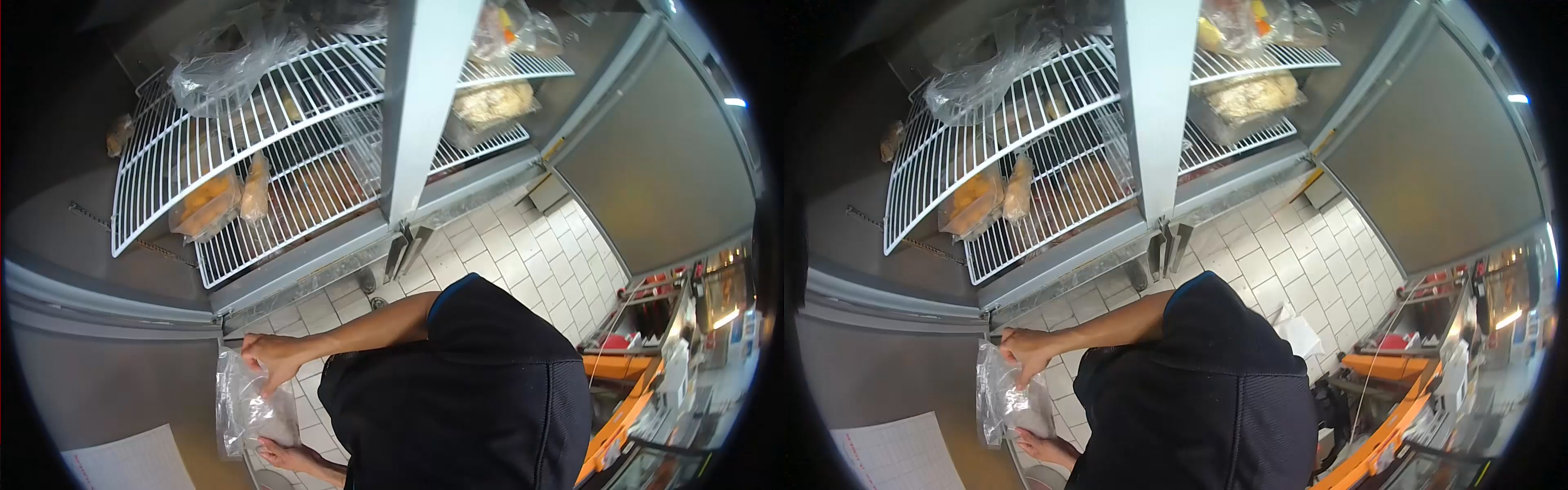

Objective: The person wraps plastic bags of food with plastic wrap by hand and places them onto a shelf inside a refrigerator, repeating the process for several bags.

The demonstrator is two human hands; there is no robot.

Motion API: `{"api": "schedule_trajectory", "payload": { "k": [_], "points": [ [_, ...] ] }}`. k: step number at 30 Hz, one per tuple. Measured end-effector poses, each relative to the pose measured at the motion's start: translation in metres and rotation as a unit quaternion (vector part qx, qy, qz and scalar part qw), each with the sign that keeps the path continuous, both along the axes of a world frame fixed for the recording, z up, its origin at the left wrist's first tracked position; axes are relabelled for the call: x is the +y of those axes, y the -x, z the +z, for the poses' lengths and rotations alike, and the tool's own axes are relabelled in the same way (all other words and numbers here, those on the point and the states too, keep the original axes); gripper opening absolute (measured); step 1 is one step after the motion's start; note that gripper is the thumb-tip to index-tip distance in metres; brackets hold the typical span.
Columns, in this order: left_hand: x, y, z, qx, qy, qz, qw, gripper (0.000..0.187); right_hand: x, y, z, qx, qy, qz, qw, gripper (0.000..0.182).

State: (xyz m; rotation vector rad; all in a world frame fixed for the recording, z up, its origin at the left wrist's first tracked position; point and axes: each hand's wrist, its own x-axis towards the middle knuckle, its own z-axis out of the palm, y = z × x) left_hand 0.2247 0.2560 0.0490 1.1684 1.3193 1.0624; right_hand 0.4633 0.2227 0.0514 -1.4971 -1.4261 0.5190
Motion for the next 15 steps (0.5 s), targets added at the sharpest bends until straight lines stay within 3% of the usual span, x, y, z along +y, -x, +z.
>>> {"api": "schedule_trajectory", "payload": {
  "k": [1, 3, 4, 6, 7, 8, 9, 11, 12, 13, 14, 15],
  "points": [
    [0.007, 0.016, -0.004, 0.026, -0.029, -0.040, 0.998, 0.075, -0.001, 0.013, 0.001, -0.006, 0.000, -0.007, 1.000, 0.048],
    [0.024, 0.045, -0.010, -0.034, -0.041, -0.090, 0.994, 0.067, -0.003, 0.050, 0.001, 0.243, 0.078, 0.020, 0.967, 0.064],
    [0.033, 0.059, -0.010, -0.008, -0.054, -0.113, 0.992, 0.062, -0.002, 0.064, 0.000, 0.290, 0.102, 0.053, 0.950, 0.083],
    [0.047, 0.082, -0.014, 0.017, -0.065, -0.134, 0.989, 0.057, 0.003, 0.090, -0.003, 0.320, 0.088, 0.027, 0.943, 0.079],
    [0.050, 0.091, -0.018, -0.006, -0.015, -0.130, 0.991, 0.055, 0.004, 0.103, -0.001, 0.355, 0.077, 0.007, 0.932, 0.075],
    [0.052, 0.104, -0.024, -0.026, 0.038, -0.118, 0.992, 0.053, 0.008, 0.111, -0.001, 0.379, 0.044, 0.078, 0.921, 0.056],
    [0.055, 0.121, -0.032, -0.048, 0.089, -0.096, 0.990, 0.051, 0.010, 0.121, -0.002, 0.302, 0.078, 0.023, 0.950, 0.047],
    [0.062, 0.153, -0.055, -0.099, 0.165, -0.188, 0.963, 0.057, 0.017, 0.142, -0.007, 0.175, 0.101, -0.010, 0.979, 0.037],
    [0.058, 0.160, -0.055, -0.075, 0.210, -0.113, 0.968, 0.054, 0.025, 0.156, -0.015, 0.136, 0.089, 0.017, 0.987, 0.036],
    [0.047, 0.162, -0.044, -0.076, 0.195, -0.063, 0.976, 0.049, 0.027, 0.174, -0.015, 0.176, 0.068, 0.021, 0.982, 0.034],
    [0.053, 0.182, -0.064, 0.039, 0.131, -0.079, 0.987, 0.044, 0.034, 0.189, -0.009, 0.175, 0.084, 0.034, 0.980, 0.032],
    [0.043, 0.195, -0.088, 0.214, 0.032, 0.001, 0.976, 0.039, 0.038, 0.200, -0.002, 0.168, 0.126, 0.059, 0.976, 0.034]
  ]
}}
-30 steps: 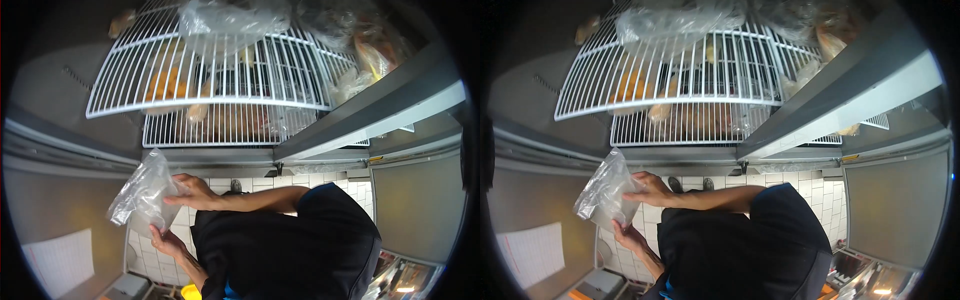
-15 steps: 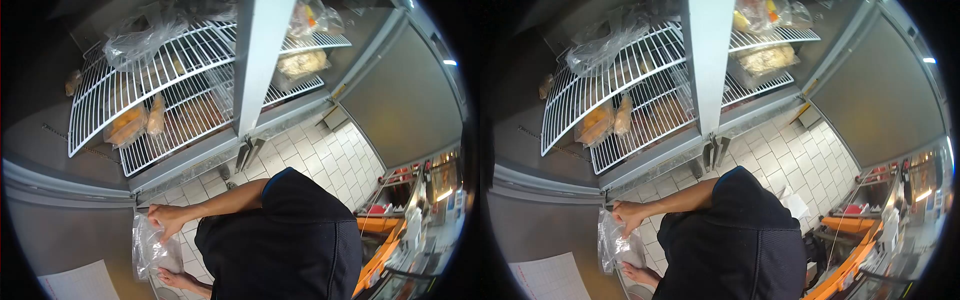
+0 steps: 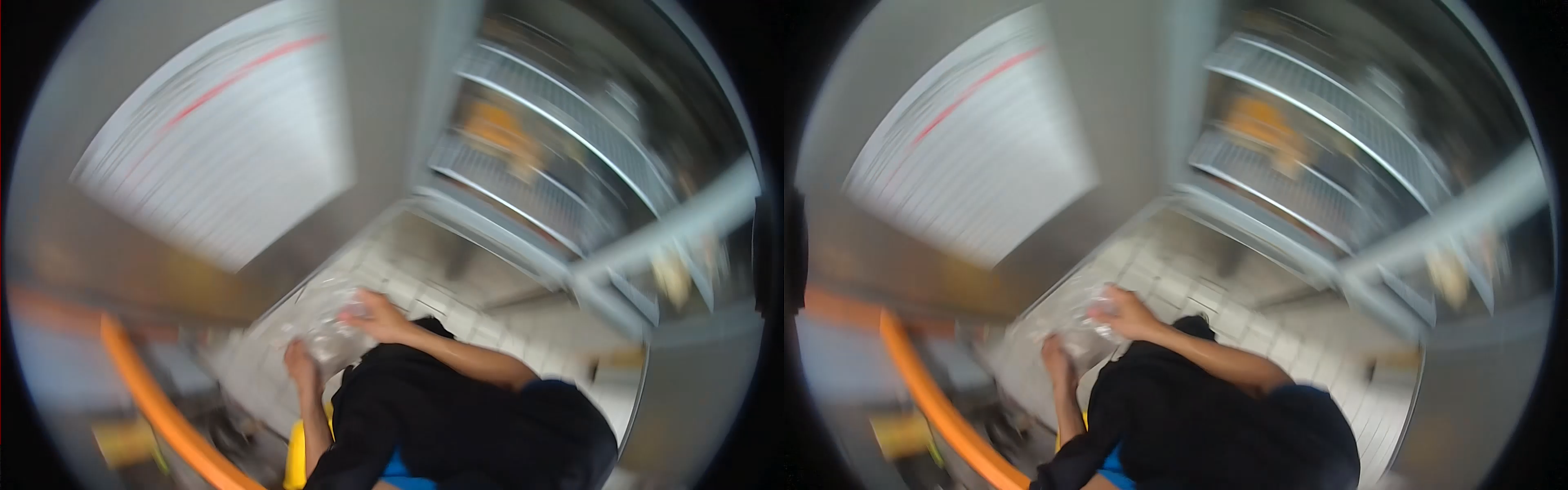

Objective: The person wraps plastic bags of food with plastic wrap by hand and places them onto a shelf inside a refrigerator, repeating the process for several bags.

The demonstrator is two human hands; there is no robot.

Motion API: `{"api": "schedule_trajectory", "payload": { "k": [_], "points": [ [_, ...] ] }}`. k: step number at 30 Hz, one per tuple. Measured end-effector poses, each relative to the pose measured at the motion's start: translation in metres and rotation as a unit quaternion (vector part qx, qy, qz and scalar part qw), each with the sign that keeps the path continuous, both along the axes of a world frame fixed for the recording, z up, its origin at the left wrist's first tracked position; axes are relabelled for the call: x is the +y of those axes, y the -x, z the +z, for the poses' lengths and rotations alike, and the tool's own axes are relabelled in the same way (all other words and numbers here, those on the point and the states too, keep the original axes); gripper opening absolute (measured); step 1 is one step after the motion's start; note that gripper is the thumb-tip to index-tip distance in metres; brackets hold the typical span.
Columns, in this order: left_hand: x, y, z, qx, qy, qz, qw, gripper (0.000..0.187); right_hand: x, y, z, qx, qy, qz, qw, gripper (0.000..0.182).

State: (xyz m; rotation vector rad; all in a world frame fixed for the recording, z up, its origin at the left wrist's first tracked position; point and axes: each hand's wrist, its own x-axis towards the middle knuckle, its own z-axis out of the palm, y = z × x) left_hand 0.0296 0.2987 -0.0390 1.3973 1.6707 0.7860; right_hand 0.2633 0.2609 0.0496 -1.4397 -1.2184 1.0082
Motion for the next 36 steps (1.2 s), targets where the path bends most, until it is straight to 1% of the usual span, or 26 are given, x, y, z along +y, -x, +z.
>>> {"api": "schedule_trajectory", "payload": {
  "k": [1, 3, 5, 6, 7, 8, 9, 10, 11, 12, 14, 15, 16, 17, 19, 22, 23, 24, 26, 28, 30, 31, 32, 33, 34, 36],
  "points": [
    [-0.006, 0.003, -0.011, -0.034, -0.037, 0.084, 0.995, 0.034, 0.006, 0.012, 0.014, 0.011, -0.010, 0.021, 1.000, 0.035],
    [-0.015, 0.008, 0.021, -0.067, -0.039, 0.153, 0.985, 0.032, 0.021, 0.026, 0.018, -0.115, 0.027, 0.082, 0.990, 0.034],
    [-0.024, 0.027, -0.003, -0.088, -0.100, 0.190, 0.973, 0.033, 0.035, 0.044, 0.035, -0.097, 0.027, 0.128, 0.987, 0.032],
    [-0.025, 0.036, 0.011, -0.086, -0.022, 0.221, 0.971, 0.032, 0.045, 0.055, 0.032, -0.101, 0.027, 0.199, 0.974, 0.032],
    [-0.032, 0.045, 0.025, -0.093, 0.056, 0.239, 0.965, 0.033, 0.051, 0.064, 0.027, -0.058, 0.030, 0.204, 0.977, 0.031],
    [-0.035, 0.065, 0.002, -0.099, 0.063, 0.290, 0.950, 0.033, 0.068, 0.085, 0.017, -0.019, 0.042, 0.200, 0.979, 0.029],
    [-0.048, 0.070, -0.025, -0.247, 0.018, 0.368, 0.896, 0.035, 0.071, 0.097, 0.019, 0.003, 0.027, 0.226, 0.974, 0.027],
    [-0.059, 0.079, -0.036, -0.381, -0.049, 0.427, 0.818, 0.041, 0.079, 0.109, 0.020, 0.004, 0.026, 0.268, 0.963, 0.027],
    [-0.082, 0.097, 0.029, -0.675, -0.051, 0.260, 0.689, 0.052, 0.090, 0.129, 0.018, 0.017, 0.023, 0.294, 0.955, 0.027],
    [-0.101, 0.099, 0.050, -0.668, -0.072, 0.284, 0.684, 0.052, 0.096, 0.148, 0.016, 0.032, 0.022, 0.314, 0.949, 0.028],
    [-0.125, 0.091, 0.067, -0.477, -0.095, 0.363, 0.795, 0.054, 0.106, 0.186, 0.018, 0.034, 0.006, 0.377, 0.926, 0.028],
    [-0.129, 0.092, 0.071, -0.529, -0.106, 0.439, 0.718, 0.053, 0.107, 0.203, 0.021, -0.014, -0.020, 0.431, 0.902, 0.030],
    [-0.132, 0.094, 0.072, -0.527, -0.117, 0.453, 0.709, 0.053, 0.107, 0.217, 0.026, -0.062, -0.049, 0.482, 0.872, 0.032],
    [-0.134, 0.097, 0.072, -0.527, -0.145, 0.481, 0.685, 0.051, 0.108, 0.231, 0.031, -0.062, -0.050, 0.498, 0.863, 0.032],
    [-0.136, 0.107, 0.070, -0.504, -0.198, 0.534, 0.649, 0.044, 0.108, 0.263, 0.042, 0.013, -0.058, 0.548, 0.834, 0.030],
    [-0.137, 0.138, 0.066, -0.463, -0.236, 0.584, 0.624, 0.039, 0.116, 0.316, 0.046, -0.013, -0.072, 0.577, 0.814, 0.032],
    [-0.136, 0.152, 0.068, -0.444, -0.245, 0.598, 0.621, 0.035, 0.121, 0.337, 0.049, -0.064, -0.034, 0.585, 0.808, 0.037],
    [-0.136, 0.170, 0.065, -0.445, -0.244, 0.600, 0.618, 0.035, 0.125, 0.362, 0.049, -0.066, -0.033, 0.587, 0.806, 0.037],
    [-0.139, 0.213, 0.054, -0.431, -0.255, 0.591, 0.633, 0.034, 0.134, 0.408, 0.044, -0.234, -0.027, 0.586, 0.775, 0.047],
    [-0.134, 0.262, 0.046, -0.436, -0.246, 0.579, 0.644, 0.037, 0.137, 0.452, 0.039, -0.197, -0.008, 0.582, 0.789, 0.054],
    [-0.123, 0.316, 0.043, -0.396, -0.289, 0.612, 0.620, 0.032, 0.144, 0.498, 0.046, -0.171, -0.077, 0.543, 0.818, 0.048],
    [-0.125, 0.348, 0.031, -0.413, -0.295, 0.632, 0.586, 0.033, 0.153, 0.526, 0.053, -0.169, -0.081, 0.530, 0.827, 0.048],
    [-0.128, 0.386, 0.027, -0.416, -0.295, 0.621, 0.596, 0.033, 0.166, 0.557, 0.062, -0.106, -0.153, 0.533, 0.825, 0.045],
    [-0.135, 0.417, 0.021, -0.413, -0.308, 0.649, 0.559, 0.033, 0.175, 0.587, 0.073, -0.050, -0.222, 0.536, 0.813, 0.043],
    [-0.145, 0.439, 0.016, -0.412, -0.316, 0.683, 0.513, 0.033, 0.179, 0.619, 0.091, -0.054, -0.284, 0.533, 0.795, 0.039],
    [-0.168, 0.472, 0.017, -0.388, -0.339, 0.710, 0.479, 0.031, 0.184, 0.692, 0.124, -0.064, -0.387, 0.552, 0.736, 0.039]
  ]
}}
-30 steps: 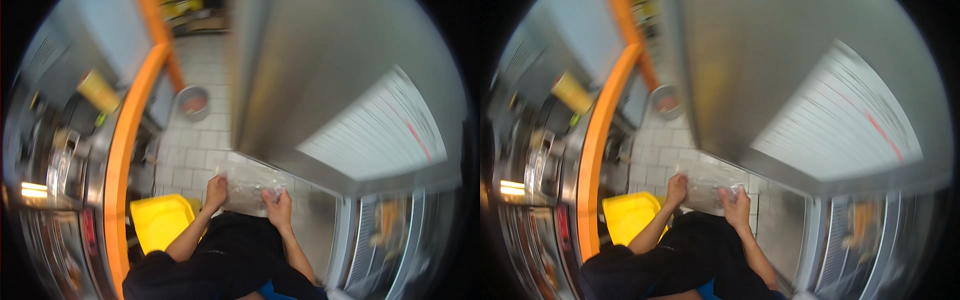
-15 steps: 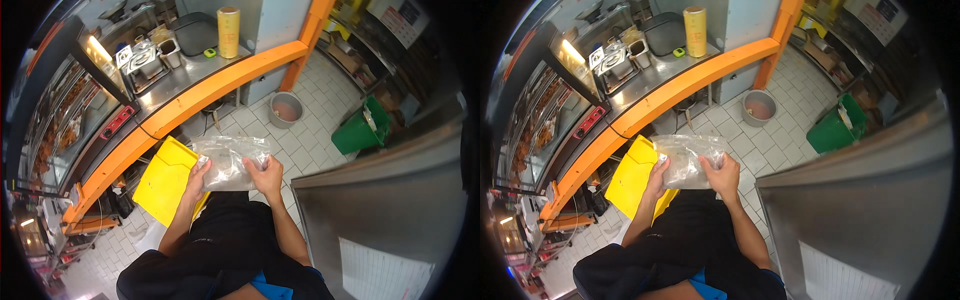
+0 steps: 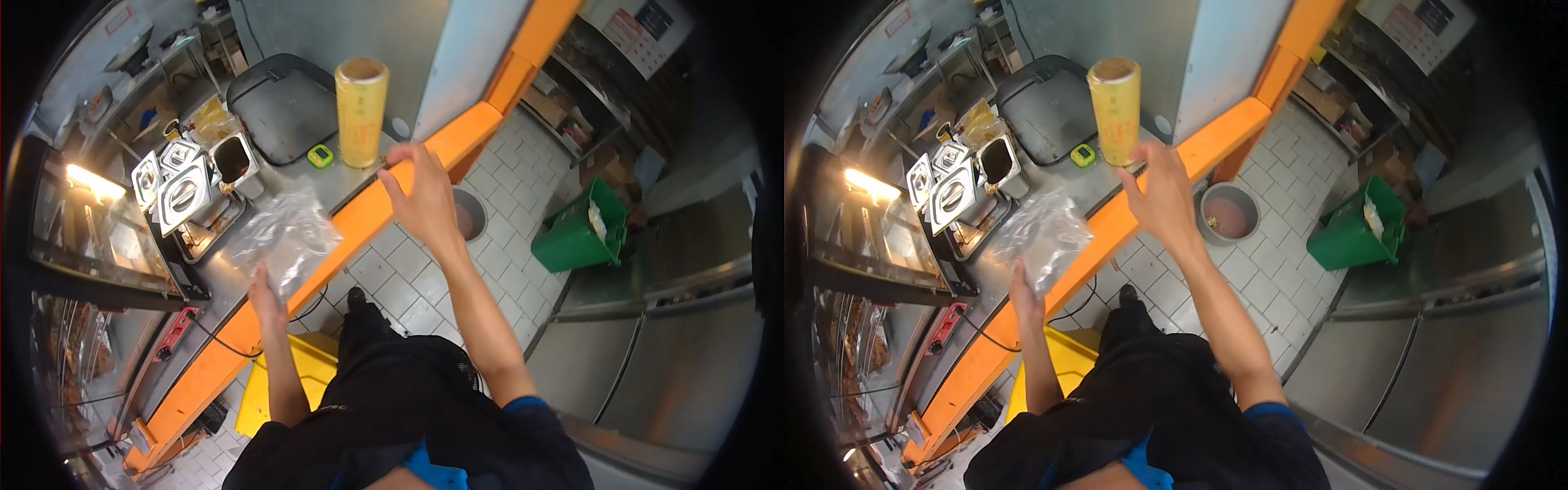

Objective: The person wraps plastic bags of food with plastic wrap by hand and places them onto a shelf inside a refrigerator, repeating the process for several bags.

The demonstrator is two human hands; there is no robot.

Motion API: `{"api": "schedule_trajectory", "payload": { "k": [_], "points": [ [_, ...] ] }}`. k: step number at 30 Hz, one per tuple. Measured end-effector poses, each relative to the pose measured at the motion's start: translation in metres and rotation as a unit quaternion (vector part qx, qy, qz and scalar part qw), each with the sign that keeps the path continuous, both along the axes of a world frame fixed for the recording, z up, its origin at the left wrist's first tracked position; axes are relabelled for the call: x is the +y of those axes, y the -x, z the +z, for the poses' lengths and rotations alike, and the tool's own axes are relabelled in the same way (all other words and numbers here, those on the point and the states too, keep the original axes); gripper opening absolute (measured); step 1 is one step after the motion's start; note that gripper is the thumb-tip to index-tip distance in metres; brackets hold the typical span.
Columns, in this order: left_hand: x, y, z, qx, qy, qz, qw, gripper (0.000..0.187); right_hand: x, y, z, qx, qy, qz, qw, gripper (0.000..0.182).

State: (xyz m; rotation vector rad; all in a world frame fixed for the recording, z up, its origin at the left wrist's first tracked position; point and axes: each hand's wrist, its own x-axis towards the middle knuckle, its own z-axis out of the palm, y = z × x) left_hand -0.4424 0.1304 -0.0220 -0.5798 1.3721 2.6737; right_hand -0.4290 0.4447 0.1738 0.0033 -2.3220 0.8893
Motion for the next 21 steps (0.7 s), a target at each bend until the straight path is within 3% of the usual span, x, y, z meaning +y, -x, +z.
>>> {"api": "schedule_trajectory", "payload": {
  "k": [3, 5, 7, 9, 11, 13, 14, 15, 16, 18, 20, 21],
  "points": [
    [-0.012, 0.038, 0.020, 0.027, 0.015, 0.086, 0.996, 0.028, 0.015, 0.128, 0.018, 0.096, -0.198, 0.017, 0.975, 0.052],
    [-0.018, 0.045, 0.035, 0.030, 0.033, 0.137, 0.990, 0.025, 0.044, 0.194, 0.008, 0.031, -0.284, 0.032, 0.958, 0.054],
    [-0.023, 0.051, 0.017, 0.022, 0.085, 0.194, 0.977, 0.026, 0.065, 0.229, 0.001, -0.008, -0.413, 0.063, 0.908, 0.044],
    [-0.024, 0.045, 0.008, 0.009, 0.132, 0.249, 0.960, 0.026, 0.070, 0.238, 0.000, 0.098, -0.400, 0.110, 0.904, 0.046],
    [-0.021, 0.038, 0.015, 0.017, 0.097, 0.242, 0.965, 0.026, 0.064, 0.236, 0.001, 0.115, -0.370, 0.075, 0.919, 0.047],
    [-0.020, 0.033, 0.026, 0.005, 0.095, 0.303, 0.948, 0.027, 0.060, 0.220, 0.012, 0.074, -0.335, -0.028, 0.939, 0.049],
    [-0.015, 0.028, 0.031, -0.004, 0.095, 0.335, 0.937, 0.028, 0.058, 0.212, 0.012, 0.072, -0.339, -0.007, 0.938, 0.049],
    [-0.011, 0.021, 0.033, -0.020, 0.096, 0.345, 0.934, 0.028, 0.058, 0.197, 0.009, 0.012, -0.161, -0.013, 0.987, 0.051],
    [-0.011, 0.017, 0.035, -0.035, 0.084, 0.357, 0.930, 0.030, 0.059, 0.185, 0.005, -0.053, 0.022, -0.030, 0.998, 0.054],
    [-0.007, 0.013, 0.040, -0.058, 0.076, 0.362, 0.927, 0.032, 0.069, 0.180, -0.054, -0.171, 0.149, -0.026, 0.974, 0.059],
    [0.003, 0.013, 0.044, -0.046, 0.104, 0.394, 0.912, 0.036, 0.080, 0.184, -0.154, -0.321, 0.196, -0.057, 0.925, 0.061],
    [0.011, 0.014, 0.056, -0.053, 0.114, 0.401, 0.907, 0.037, 0.071, 0.176, -0.181, -0.336, 0.214, -0.050, 0.916, 0.062]
  ]
}}
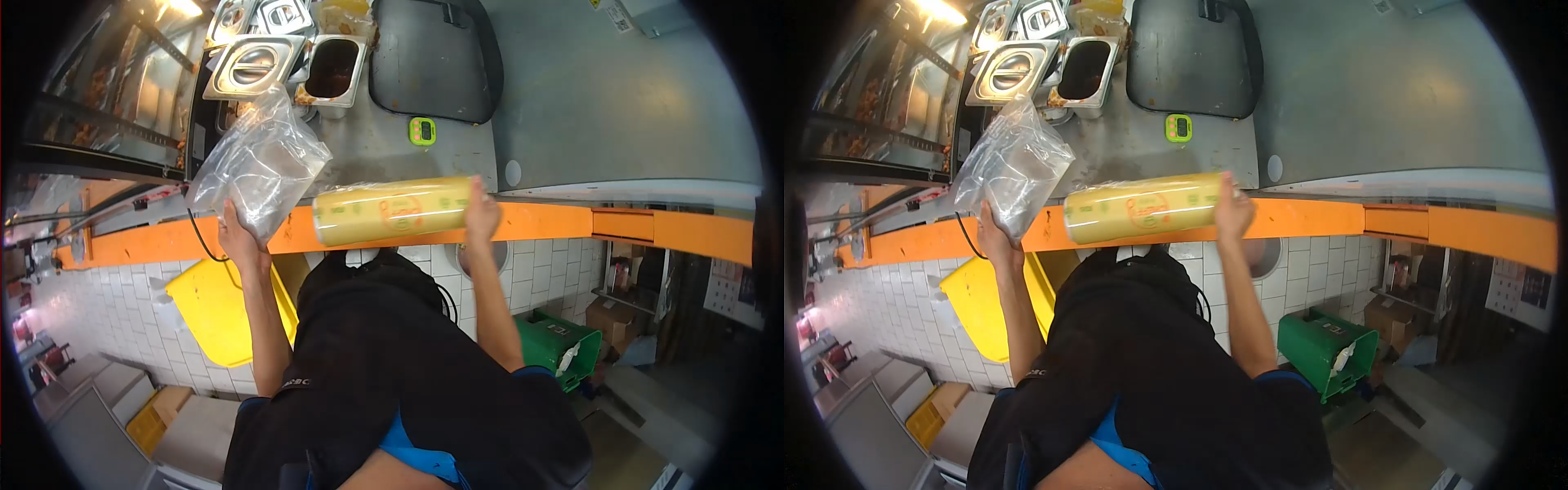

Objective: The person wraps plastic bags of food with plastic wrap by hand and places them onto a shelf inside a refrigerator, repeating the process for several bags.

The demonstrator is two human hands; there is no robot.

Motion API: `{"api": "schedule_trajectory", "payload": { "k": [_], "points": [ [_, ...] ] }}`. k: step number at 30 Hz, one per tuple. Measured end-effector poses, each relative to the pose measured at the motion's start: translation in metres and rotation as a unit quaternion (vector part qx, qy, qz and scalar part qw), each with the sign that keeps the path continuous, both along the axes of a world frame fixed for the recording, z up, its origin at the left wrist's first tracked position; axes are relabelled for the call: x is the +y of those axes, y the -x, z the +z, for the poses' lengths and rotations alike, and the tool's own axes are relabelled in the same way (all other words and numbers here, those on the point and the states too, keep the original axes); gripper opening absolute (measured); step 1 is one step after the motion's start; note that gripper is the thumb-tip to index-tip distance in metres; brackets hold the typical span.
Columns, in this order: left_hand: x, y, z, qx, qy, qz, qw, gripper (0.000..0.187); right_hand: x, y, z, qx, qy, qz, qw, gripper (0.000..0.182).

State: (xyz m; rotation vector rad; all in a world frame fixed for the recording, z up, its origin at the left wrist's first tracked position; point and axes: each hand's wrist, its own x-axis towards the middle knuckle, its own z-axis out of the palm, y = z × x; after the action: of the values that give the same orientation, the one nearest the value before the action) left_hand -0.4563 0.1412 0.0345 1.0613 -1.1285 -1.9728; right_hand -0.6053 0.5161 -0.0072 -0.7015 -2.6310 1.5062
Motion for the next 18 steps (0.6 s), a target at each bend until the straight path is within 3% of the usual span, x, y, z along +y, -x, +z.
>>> {"api": "schedule_trajectory", "payload": {
  "k": [2, 4, 8, 9, 10, 12, 14, 16, 18],
  "points": [
    [0.007, 0.004, 0.008, -0.005, 0.004, -0.003, 1.000, 0.037, -0.018, -0.011, -0.034, -0.019, 0.027, 0.009, 0.999, 0.063],
    [0.008, 0.011, 0.001, -0.010, 0.016, -0.027, 0.999, 0.037, -0.027, -0.028, -0.057, 0.069, 0.088, 0.025, 0.993, 0.063],
    [0.015, 0.049, -0.038, -0.002, 0.013, 0.000, 1.000, 0.030, -0.020, -0.035, -0.017, 0.047, 0.032, 0.111, 0.992, 0.053],
    [0.014, 0.057, -0.058, 0.010, 0.034, -0.005, 0.999, 0.026, -0.021, -0.031, -0.001, 0.135, -0.152, 0.144, 0.969, 0.043],
    [0.013, 0.060, -0.067, 0.023, 0.055, -0.009, 0.998, 0.023, -0.024, -0.025, 0.015, 0.220, -0.328, 0.170, 0.903, 0.037],
    [0.024, 0.067, -0.061, 0.023, 0.038, 0.011, 0.999, 0.021, -0.052, -0.012, 0.036, 0.329, -0.155, 0.320, 0.875, 0.043],
    [0.028, 0.069, -0.059, 0.030, 0.022, 0.016, 0.999, 0.020, -0.106, -0.016, 0.045, 0.209, -0.057, 0.457, 0.862, 0.039],
    [0.030, 0.066, -0.060, 0.033, 0.028, 0.004, 0.999, 0.019, -0.143, -0.019, 0.021, 0.130, -0.156, 0.519, 0.830, 0.036],
    [0.028, 0.066, -0.058, 0.042, 0.038, -0.006, 0.998, 0.019, -0.154, -0.011, 0.012, 0.080, -0.112, 0.518, 0.844, 0.034]
  ]
}}
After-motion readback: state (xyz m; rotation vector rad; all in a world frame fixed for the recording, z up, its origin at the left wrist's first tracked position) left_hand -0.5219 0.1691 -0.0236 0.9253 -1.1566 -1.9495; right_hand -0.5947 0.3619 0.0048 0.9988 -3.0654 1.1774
